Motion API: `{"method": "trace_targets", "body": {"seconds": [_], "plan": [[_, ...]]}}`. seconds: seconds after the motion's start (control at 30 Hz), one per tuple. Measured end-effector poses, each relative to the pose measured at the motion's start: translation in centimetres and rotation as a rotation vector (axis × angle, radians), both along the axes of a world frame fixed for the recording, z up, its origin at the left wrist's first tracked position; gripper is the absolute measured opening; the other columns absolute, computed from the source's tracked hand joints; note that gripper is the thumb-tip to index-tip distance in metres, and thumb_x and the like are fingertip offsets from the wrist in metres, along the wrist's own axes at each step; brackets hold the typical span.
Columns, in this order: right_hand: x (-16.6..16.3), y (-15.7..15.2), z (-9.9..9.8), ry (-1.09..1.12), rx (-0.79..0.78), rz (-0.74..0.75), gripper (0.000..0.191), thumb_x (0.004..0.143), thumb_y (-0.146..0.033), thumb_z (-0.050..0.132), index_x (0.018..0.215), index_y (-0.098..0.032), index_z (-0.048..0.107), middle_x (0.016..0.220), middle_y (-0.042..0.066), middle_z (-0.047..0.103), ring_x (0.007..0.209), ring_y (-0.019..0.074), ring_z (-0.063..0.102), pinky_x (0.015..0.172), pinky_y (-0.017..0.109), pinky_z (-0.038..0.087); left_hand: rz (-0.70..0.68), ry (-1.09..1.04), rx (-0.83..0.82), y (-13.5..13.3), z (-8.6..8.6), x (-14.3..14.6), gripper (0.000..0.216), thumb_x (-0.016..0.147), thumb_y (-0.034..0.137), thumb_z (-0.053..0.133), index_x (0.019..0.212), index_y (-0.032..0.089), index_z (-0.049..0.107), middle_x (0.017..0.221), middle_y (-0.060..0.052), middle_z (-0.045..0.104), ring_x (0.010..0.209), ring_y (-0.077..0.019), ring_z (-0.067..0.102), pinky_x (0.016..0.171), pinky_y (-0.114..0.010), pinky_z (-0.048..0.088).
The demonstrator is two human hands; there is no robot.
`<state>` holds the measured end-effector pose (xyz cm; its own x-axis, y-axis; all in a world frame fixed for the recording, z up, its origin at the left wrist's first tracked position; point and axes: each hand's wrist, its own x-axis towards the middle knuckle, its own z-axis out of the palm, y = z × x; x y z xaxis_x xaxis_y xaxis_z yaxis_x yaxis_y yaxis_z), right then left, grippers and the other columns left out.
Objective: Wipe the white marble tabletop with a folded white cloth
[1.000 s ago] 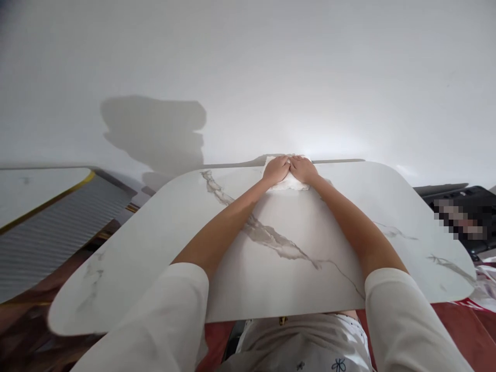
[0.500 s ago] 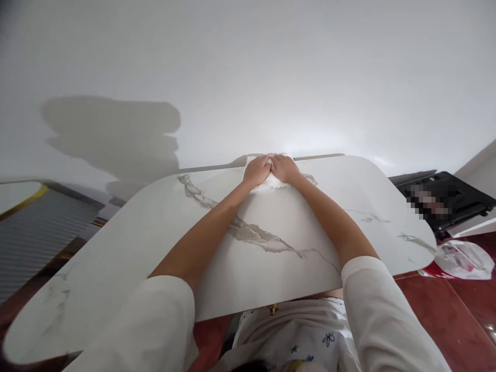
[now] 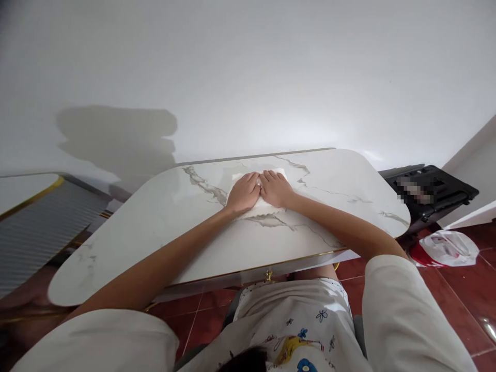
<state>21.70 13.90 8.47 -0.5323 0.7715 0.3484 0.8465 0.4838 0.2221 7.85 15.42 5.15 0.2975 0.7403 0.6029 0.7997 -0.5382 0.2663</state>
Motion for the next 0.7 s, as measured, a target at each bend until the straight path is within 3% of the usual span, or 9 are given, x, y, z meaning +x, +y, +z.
{"method": "trace_targets", "body": {"seconds": [0.47,0.7], "plan": [[-0.3,-12.4,-2.8,0.090,-0.066,0.036,0.053,0.095,-0.028,0.033,0.143,-0.008,0.040,0.149,0.017,0.041,0.140,0.0308,0.034,0.113,0.051,0.028,-0.007,-0.033,-0.128,-12.5,-3.4,-1.3,0.055,0.091,0.028,0.027,0.140,0.009,0.041,0.149,-0.014,0.041,0.141,-0.0260,0.032,0.118,-0.044,0.027],[0.1,-13.8,-3.2,0.131,-0.075,0.048,0.054,0.094,-0.028,0.033,0.145,-0.014,0.040,0.149,0.013,0.042,0.140,0.0285,0.034,0.113,0.052,0.030,-0.034,-0.053,-0.127,-13.8,-3.6,-1.2,0.055,0.089,0.027,0.029,0.141,0.012,0.041,0.150,-0.011,0.041,0.142,-0.0250,0.032,0.119,-0.044,0.026]]}}
